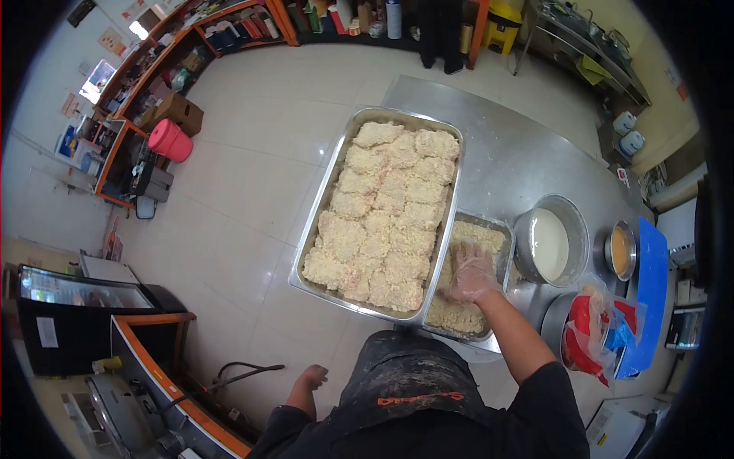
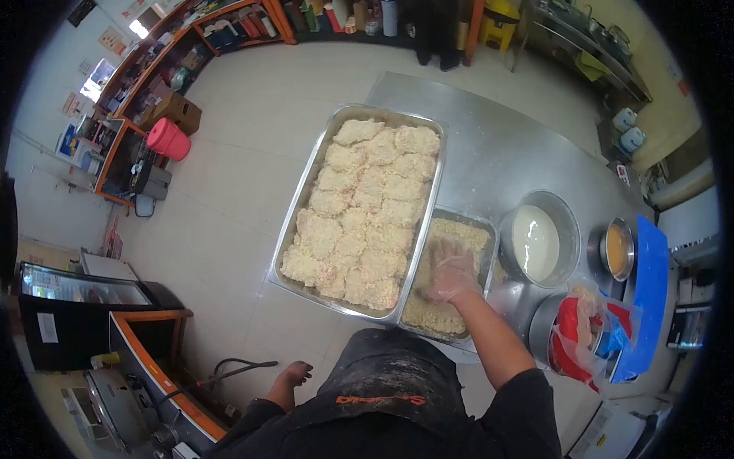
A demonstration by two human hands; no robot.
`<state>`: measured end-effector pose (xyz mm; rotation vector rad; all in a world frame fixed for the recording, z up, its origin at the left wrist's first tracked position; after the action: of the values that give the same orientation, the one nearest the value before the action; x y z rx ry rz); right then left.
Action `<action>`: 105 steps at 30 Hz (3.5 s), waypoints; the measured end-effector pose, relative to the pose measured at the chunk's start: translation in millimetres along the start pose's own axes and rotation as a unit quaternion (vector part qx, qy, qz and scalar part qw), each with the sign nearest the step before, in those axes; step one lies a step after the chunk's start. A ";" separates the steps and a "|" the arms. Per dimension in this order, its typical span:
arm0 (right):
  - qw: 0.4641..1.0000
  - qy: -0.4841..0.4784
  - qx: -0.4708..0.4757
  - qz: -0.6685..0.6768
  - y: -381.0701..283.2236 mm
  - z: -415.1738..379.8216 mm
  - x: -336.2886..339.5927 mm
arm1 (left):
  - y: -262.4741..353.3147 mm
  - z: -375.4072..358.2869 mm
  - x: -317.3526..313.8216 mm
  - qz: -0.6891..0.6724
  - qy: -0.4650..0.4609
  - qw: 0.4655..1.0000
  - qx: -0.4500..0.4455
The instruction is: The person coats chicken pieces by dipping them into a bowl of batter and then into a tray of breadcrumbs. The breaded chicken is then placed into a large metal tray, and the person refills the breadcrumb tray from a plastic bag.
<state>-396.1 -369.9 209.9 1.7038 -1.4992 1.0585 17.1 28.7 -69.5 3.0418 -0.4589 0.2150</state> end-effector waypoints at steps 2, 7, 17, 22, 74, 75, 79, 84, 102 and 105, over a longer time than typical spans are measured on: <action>0.999 -0.022 -0.005 0.032 -8.8 -1.9 6.1 | -6.2 1.0 1.1 0.003 0.010 1.000 -0.006; 0.967 0.074 0.083 0.229 45.9 69.5 -35.2 | 2.7 -5.0 10.1 0.006 0.028 0.999 -0.035; 0.987 0.138 0.032 0.077 4.2 -92.8 -69.0 | 46.1 -12.0 8.8 0.064 0.024 0.996 -0.062; 0.973 0.198 0.021 0.120 6.3 -72.8 -38.9 | 64.6 -2.9 13.5 0.101 0.023 0.989 -0.102; 0.904 0.124 0.142 0.383 -5.2 -96.3 153.6 | -139.8 -8.6 -122.8 0.065 0.044 0.987 -0.143; 0.886 0.131 0.139 0.423 -20.5 -93.5 157.7 | -146.8 -24.1 -111.8 -0.112 0.024 0.993 0.006; 0.862 0.204 0.146 0.441 -92.0 -46.5 144.1 | -130.4 42.0 -30.3 -0.048 0.056 0.991 -0.115; 0.814 0.172 0.039 0.554 -158.7 56.7 21.6 | -98.9 4.3 76.7 -0.121 0.144 0.977 -0.097; 0.944 0.177 0.276 -0.033 -316.5 22.7 27.9 | -51.2 18.7 194.9 -0.027 0.099 0.987 -0.120; 0.961 0.105 0.245 -0.078 -317.5 19.3 34.1 | -38.6 30.0 198.0 0.019 0.155 0.970 -0.187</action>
<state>-78.7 -353.2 246.8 1.9207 -1.0009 1.5603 219.8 5.9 -71.7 2.5740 -0.4708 0.5301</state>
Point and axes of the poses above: each hand's wrist, its own z-axis towards the middle knuckle, its own x-axis out of the back of the hand, y = z × x, the point moved 9 cm from there along z, towards the middle knuckle, and after that the axes turned 3 degrees about -x, right-handed, at the moved point
